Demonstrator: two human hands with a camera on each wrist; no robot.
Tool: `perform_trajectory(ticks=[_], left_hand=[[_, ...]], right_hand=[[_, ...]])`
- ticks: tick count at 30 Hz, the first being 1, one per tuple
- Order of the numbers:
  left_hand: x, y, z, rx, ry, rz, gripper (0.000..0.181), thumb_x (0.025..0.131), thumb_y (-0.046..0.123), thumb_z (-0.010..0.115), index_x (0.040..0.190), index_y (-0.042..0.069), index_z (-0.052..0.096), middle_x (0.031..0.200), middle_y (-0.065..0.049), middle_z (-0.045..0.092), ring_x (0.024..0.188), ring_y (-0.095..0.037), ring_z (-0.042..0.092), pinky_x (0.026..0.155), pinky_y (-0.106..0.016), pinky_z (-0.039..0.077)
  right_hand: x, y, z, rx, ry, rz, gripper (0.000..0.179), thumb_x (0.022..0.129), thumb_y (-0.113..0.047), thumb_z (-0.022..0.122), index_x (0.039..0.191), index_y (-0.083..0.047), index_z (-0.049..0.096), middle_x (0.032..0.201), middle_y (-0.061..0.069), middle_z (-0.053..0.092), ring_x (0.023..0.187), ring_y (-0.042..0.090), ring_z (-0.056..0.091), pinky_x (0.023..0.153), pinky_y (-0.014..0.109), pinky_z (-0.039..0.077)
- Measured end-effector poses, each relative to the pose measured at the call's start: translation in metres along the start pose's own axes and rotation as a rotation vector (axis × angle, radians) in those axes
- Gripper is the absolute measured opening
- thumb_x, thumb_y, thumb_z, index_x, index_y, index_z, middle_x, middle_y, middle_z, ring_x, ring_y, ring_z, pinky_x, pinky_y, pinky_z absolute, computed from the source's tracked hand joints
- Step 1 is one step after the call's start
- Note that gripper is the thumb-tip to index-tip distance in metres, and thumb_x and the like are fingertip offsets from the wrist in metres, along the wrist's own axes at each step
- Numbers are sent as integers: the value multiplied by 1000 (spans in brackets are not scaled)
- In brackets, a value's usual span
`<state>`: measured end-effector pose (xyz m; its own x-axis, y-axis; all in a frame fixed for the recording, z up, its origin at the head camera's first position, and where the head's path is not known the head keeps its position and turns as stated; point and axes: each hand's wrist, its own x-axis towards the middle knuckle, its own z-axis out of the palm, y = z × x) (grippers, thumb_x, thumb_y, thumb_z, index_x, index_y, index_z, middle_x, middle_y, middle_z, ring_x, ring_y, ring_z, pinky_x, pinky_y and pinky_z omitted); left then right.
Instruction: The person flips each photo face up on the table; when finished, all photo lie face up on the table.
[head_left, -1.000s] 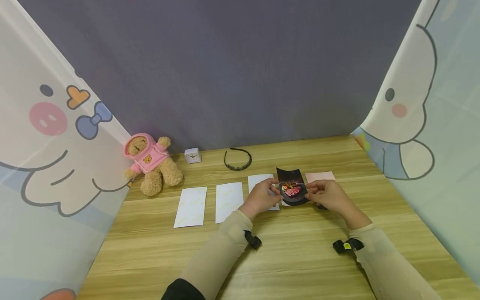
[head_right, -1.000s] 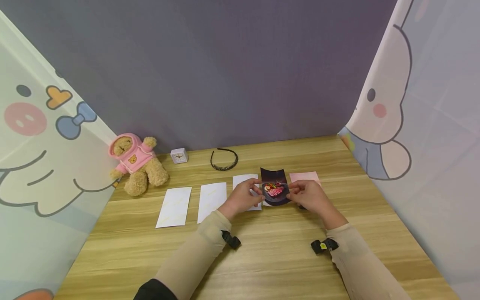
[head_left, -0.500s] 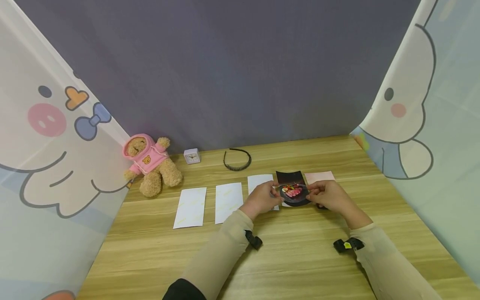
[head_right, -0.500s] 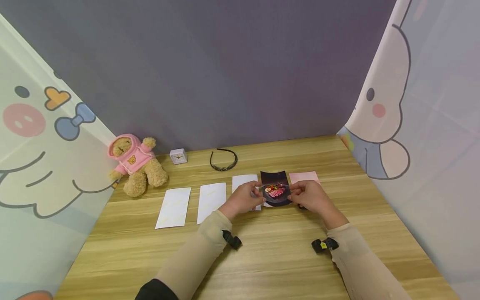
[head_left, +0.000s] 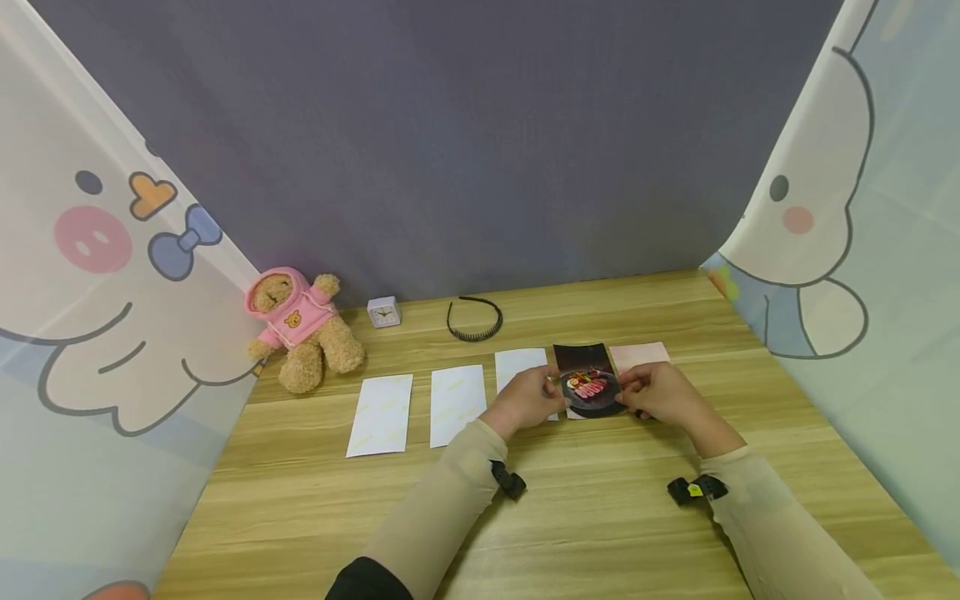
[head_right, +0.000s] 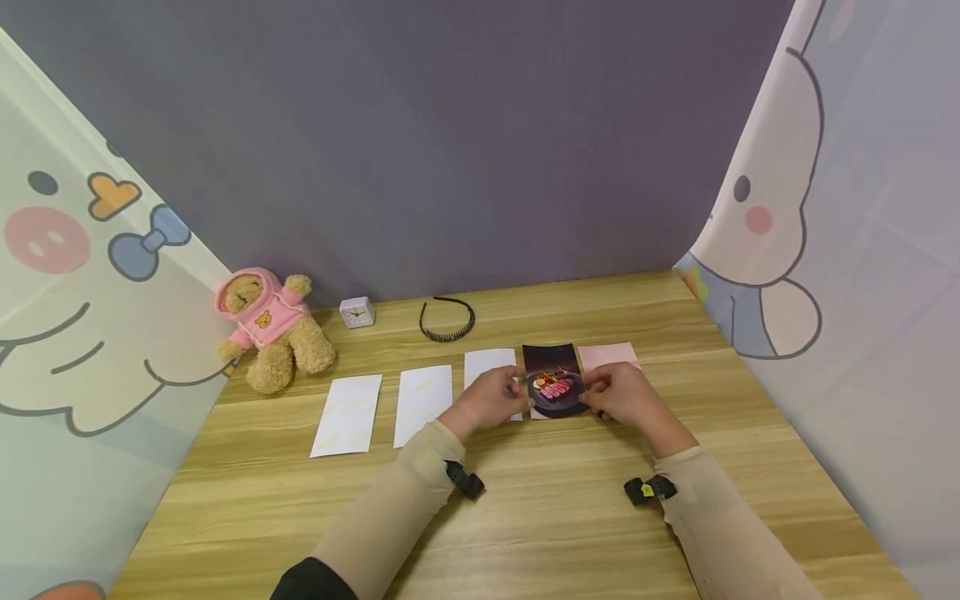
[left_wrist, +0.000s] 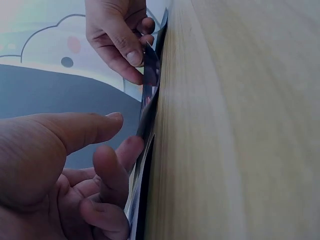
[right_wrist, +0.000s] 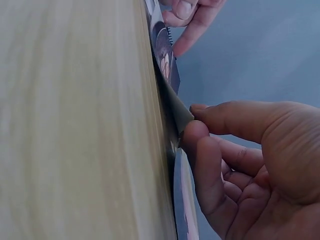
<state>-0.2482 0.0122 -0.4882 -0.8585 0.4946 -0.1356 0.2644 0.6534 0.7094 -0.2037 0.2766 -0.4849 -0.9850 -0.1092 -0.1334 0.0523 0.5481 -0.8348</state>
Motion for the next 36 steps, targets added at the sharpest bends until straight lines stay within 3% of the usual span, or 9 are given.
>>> perform_trajectory(ticks=[13, 27, 30, 36], left_hand=[[-1, 1, 0, -2, -9, 19, 55, 99, 29, 77, 145, 5, 59, 84, 10, 66, 66, -7, 60, 67, -26, 49], [-3, 3, -1, 11, -46, -10, 52, 99, 32, 77, 143, 10, 62, 88, 8, 64, 66, -9, 57, 60, -26, 48], [-4, 4, -2, 12, -49, 3, 51, 99, 31, 76, 143, 10, 62, 88, 8, 65, 65, -9, 58, 59, -26, 49], [-8, -1, -14, 6, -2, 85, 46, 101, 29, 74, 143, 14, 62, 94, 11, 64, 62, -11, 57, 61, -28, 49]], right_hand=[[-1, -2, 0, -59, 5, -6, 31, 97, -10, 75, 121, 9, 69, 89, 10, 69, 66, 22, 67, 56, 36, 58], [3, 5, 2, -87, 29, -66, 34, 97, -10, 75, 126, 6, 69, 94, 8, 72, 60, 22, 64, 50, 35, 56], [4, 5, 1, -100, 42, -87, 32, 97, -10, 75, 125, 5, 70, 95, 8, 72, 61, 22, 64, 50, 34, 55], [3, 1, 2, -181, 110, -195, 28, 95, -11, 79, 119, 2, 74, 95, 3, 72, 77, 17, 63, 63, 28, 53]])
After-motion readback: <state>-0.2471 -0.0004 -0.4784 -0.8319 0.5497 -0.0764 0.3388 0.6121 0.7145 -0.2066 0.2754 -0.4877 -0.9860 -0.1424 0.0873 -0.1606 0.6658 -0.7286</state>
